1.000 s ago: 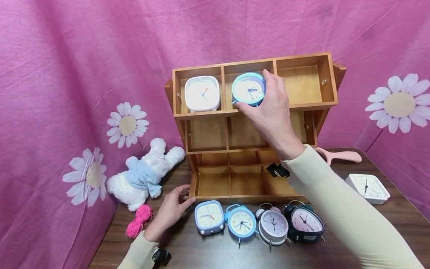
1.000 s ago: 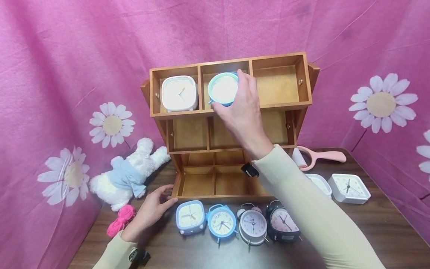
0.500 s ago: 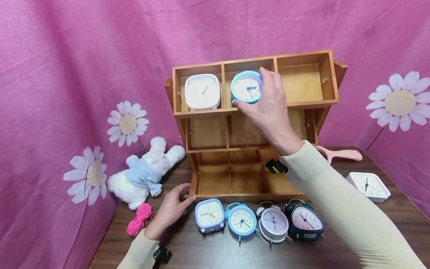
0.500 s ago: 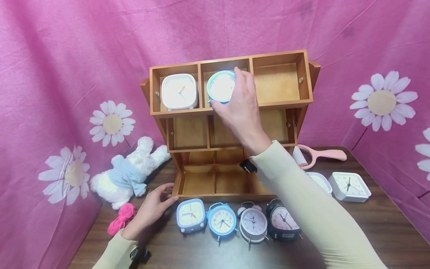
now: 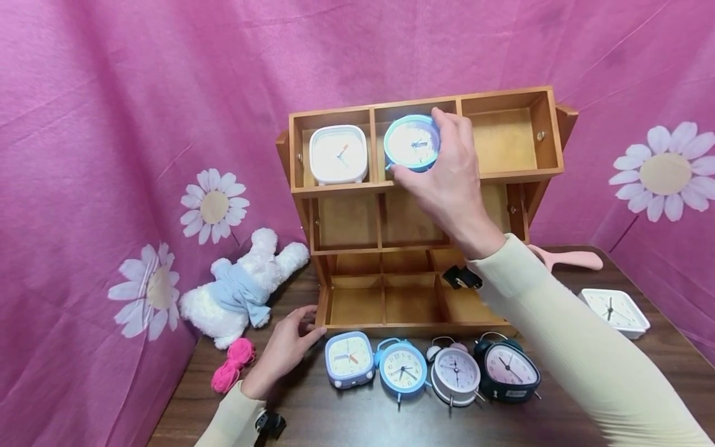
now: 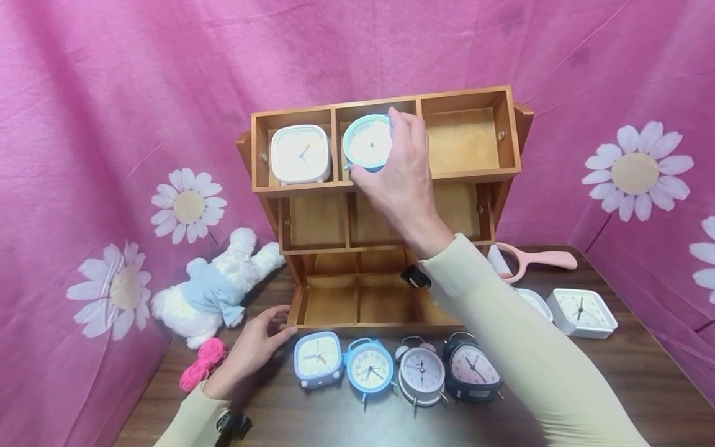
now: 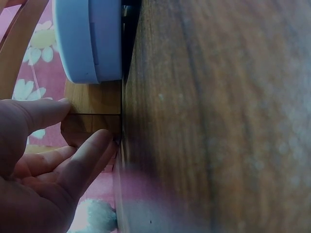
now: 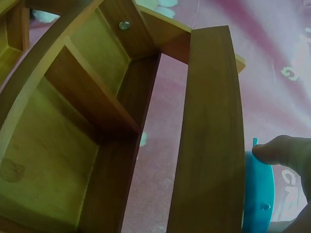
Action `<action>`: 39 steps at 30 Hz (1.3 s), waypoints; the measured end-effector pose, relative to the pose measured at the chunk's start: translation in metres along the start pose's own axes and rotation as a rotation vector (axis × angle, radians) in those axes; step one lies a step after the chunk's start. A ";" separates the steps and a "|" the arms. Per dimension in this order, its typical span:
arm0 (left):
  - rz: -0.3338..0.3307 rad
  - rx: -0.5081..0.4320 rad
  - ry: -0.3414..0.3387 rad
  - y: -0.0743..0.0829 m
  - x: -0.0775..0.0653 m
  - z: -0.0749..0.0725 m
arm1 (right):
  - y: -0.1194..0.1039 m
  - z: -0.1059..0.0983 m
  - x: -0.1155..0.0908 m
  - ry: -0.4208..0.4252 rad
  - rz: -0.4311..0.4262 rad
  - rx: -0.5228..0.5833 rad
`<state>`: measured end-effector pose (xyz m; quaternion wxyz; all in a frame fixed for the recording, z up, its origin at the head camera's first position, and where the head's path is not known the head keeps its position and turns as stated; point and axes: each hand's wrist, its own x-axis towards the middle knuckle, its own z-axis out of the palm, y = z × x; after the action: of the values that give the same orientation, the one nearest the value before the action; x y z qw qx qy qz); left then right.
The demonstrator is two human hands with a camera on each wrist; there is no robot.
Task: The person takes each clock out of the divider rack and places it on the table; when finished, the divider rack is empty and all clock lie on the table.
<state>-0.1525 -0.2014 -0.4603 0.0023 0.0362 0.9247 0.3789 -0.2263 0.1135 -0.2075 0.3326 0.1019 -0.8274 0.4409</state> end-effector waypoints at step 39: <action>0.041 -0.023 0.018 0.000 -0.001 0.000 | -0.002 -0.044 -0.020 -0.006 -0.027 0.001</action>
<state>-0.1514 -0.2013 -0.4608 -0.0135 0.0515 0.9195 0.3896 -0.1898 0.1443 -0.2018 0.3361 0.1148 -0.8267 0.4365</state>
